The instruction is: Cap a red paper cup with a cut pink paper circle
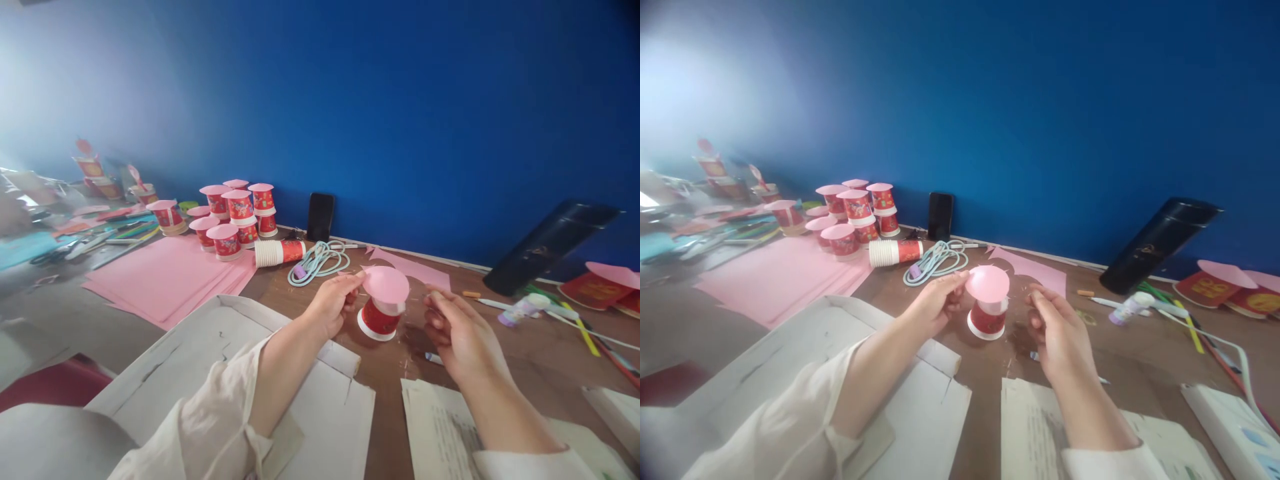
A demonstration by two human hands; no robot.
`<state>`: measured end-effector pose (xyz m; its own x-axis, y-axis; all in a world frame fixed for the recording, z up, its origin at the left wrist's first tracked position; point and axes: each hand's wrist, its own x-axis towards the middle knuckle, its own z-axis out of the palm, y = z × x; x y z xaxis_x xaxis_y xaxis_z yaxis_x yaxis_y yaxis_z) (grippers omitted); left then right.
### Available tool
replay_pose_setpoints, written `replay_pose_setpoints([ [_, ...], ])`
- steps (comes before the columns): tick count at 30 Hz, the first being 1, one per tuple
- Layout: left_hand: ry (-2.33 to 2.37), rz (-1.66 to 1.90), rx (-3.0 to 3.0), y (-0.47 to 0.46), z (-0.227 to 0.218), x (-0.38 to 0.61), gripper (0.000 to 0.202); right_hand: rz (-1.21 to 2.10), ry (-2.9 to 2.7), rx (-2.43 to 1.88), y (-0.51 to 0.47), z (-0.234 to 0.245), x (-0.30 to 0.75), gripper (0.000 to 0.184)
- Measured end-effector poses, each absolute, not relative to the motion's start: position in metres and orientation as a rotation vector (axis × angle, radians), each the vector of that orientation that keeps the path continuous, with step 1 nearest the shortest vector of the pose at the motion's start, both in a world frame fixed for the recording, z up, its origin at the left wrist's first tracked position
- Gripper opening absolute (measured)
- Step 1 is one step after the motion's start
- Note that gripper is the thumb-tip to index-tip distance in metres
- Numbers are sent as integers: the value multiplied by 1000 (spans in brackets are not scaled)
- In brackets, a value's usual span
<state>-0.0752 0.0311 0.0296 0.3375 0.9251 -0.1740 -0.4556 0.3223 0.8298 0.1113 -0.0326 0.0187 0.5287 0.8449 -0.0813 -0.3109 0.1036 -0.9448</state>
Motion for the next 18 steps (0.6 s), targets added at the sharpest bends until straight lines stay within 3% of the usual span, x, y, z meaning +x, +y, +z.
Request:
replay_pose_setpoints([
  [18,788,877,813,34,19,-73,51,1076,-601,-1226,-32,3,107,34],
])
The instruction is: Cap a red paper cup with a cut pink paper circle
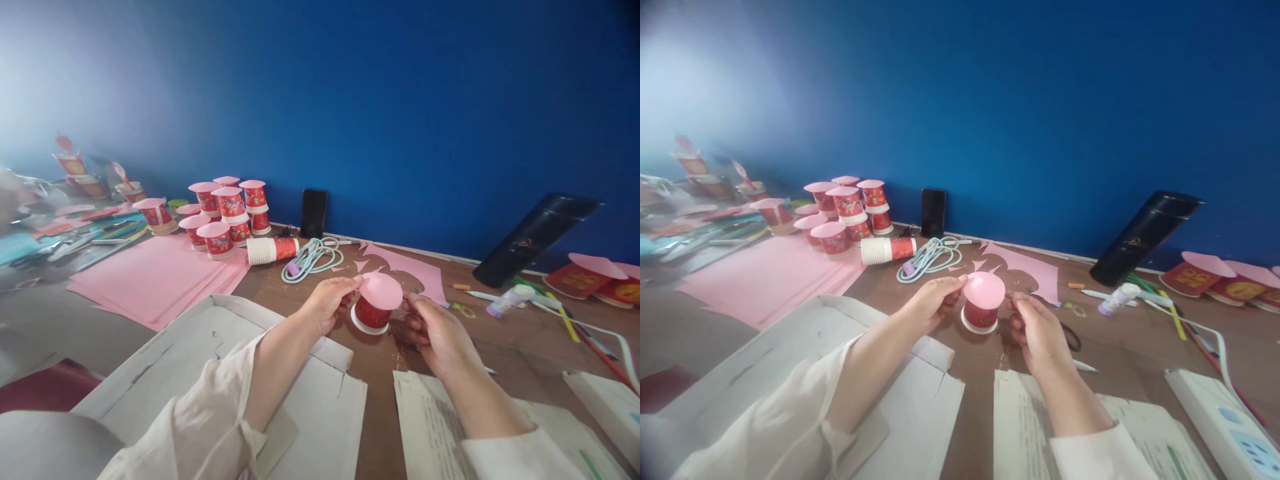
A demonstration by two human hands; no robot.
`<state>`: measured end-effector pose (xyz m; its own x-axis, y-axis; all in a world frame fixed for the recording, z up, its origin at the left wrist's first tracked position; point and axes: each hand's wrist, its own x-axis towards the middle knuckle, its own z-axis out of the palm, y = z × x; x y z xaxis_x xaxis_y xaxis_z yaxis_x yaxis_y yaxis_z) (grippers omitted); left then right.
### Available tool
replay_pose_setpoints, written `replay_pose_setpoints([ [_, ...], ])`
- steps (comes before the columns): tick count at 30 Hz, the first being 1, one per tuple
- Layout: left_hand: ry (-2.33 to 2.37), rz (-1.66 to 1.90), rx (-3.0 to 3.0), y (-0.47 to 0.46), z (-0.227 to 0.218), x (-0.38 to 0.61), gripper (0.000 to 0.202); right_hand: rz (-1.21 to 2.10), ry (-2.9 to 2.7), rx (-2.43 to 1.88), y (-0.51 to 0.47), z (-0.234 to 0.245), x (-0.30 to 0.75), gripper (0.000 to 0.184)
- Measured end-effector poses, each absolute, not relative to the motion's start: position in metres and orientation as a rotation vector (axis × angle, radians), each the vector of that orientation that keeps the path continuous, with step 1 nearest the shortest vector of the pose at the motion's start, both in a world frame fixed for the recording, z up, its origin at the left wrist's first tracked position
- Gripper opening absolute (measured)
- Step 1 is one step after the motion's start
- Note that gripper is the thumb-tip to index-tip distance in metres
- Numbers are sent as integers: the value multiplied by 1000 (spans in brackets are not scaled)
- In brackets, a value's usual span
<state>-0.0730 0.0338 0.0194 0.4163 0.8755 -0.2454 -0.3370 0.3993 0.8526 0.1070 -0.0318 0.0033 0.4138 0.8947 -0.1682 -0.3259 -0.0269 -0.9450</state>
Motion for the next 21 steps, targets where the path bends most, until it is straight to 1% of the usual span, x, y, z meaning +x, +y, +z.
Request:
replay_pose_setpoints([
  [13,778,892,796,33,16,-70,47,1124,-582,-1246,-33,10,102,42],
  [21,788,885,837,35,14,-70,49,1137,-617,-1270,-32,12,98,46],
])
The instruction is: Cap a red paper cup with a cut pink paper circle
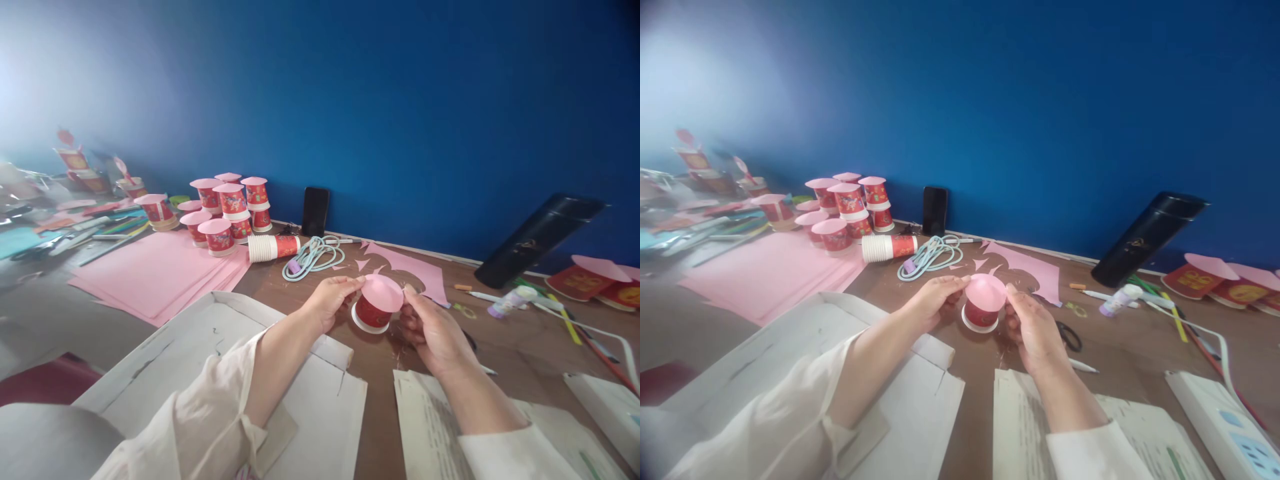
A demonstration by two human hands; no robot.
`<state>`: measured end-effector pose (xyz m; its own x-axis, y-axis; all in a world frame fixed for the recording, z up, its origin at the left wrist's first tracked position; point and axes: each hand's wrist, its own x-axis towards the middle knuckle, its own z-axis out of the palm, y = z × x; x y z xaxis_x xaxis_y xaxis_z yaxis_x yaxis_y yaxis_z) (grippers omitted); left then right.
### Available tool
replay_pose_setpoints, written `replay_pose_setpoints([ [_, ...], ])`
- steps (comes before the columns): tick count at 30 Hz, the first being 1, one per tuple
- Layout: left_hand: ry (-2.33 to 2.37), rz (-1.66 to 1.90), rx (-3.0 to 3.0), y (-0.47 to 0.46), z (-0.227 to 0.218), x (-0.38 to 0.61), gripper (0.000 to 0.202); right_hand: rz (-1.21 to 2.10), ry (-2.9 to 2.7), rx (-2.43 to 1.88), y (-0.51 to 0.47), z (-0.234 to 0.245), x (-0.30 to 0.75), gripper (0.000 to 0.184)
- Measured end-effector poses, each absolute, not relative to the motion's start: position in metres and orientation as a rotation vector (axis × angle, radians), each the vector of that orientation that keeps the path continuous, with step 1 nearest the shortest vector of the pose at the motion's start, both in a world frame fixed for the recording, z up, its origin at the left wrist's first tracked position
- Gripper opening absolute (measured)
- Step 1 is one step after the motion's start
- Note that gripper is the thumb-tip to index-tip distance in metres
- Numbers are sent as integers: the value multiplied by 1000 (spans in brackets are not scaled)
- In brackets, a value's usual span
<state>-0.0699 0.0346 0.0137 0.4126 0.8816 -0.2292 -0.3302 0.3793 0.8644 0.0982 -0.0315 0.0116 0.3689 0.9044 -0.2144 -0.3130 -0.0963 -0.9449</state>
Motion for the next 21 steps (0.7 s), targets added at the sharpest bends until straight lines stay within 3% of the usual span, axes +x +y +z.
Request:
replay_pose_setpoints([
  [21,788,863,838,35,11,-72,44,1161,-662,-1287,-30,6,98,43],
])
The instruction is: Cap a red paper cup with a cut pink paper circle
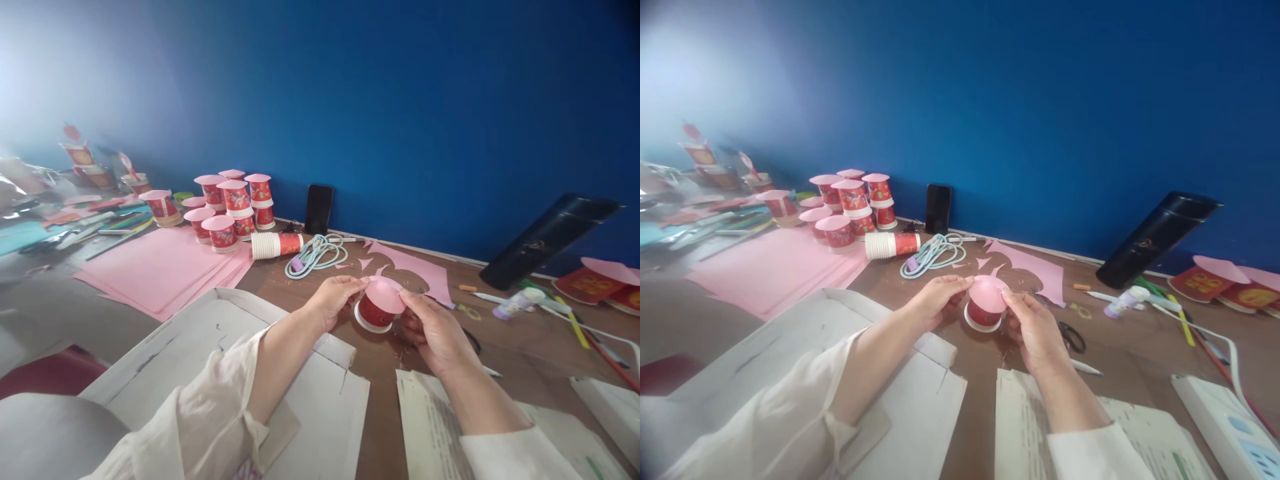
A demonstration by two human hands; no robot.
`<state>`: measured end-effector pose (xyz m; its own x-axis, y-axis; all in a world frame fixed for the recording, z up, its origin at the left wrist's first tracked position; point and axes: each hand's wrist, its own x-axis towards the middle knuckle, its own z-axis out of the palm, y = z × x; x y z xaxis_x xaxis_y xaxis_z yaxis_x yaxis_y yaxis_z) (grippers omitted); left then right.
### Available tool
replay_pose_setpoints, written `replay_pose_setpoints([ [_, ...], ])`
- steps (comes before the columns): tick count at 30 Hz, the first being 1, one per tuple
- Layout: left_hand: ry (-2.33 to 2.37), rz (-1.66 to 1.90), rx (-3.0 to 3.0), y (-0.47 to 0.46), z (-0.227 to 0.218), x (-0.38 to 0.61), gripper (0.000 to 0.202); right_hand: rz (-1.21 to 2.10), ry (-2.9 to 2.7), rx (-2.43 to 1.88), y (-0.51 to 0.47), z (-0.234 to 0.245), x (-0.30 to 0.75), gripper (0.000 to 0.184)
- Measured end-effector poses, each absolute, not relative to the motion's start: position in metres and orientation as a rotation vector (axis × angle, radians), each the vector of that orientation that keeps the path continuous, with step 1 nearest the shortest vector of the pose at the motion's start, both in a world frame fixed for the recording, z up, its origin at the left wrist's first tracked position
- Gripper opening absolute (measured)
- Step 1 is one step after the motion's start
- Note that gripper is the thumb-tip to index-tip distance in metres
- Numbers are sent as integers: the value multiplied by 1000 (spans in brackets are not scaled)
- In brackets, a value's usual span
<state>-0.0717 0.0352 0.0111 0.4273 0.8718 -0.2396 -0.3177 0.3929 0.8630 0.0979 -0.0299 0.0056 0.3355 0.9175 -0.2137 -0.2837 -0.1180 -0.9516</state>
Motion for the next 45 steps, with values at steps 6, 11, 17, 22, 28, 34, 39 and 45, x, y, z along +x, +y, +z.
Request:
replay_pose_setpoints([
  [6,810,859,856,34,13,-73,43,1163,-646,-1288,-30,6,97,44],
  [11,818,856,856,34,12,-73,44,1160,-641,-1307,-30,6,97,43],
  [17,843,838,851,34,11,-72,42,1167,-644,-1304,-31,7,97,43],
  [22,862,815,850,32,16,-73,41,1171,-635,-1302,-32,5,97,44],
  [28,863,810,845,32,16,-72,39,1167,-653,-1286,-31,4,97,44],
  [34,846,804,830,33,11,-71,37,1187,-651,-1279,-30,3,97,44],
  [39,871,824,837,32,14,-71,34,1187,-639,-1276,-29,3,97,44],
  [45,932,843,871,32,14,-69,41,1185,-640,-1263,-29,1,98,44],
])
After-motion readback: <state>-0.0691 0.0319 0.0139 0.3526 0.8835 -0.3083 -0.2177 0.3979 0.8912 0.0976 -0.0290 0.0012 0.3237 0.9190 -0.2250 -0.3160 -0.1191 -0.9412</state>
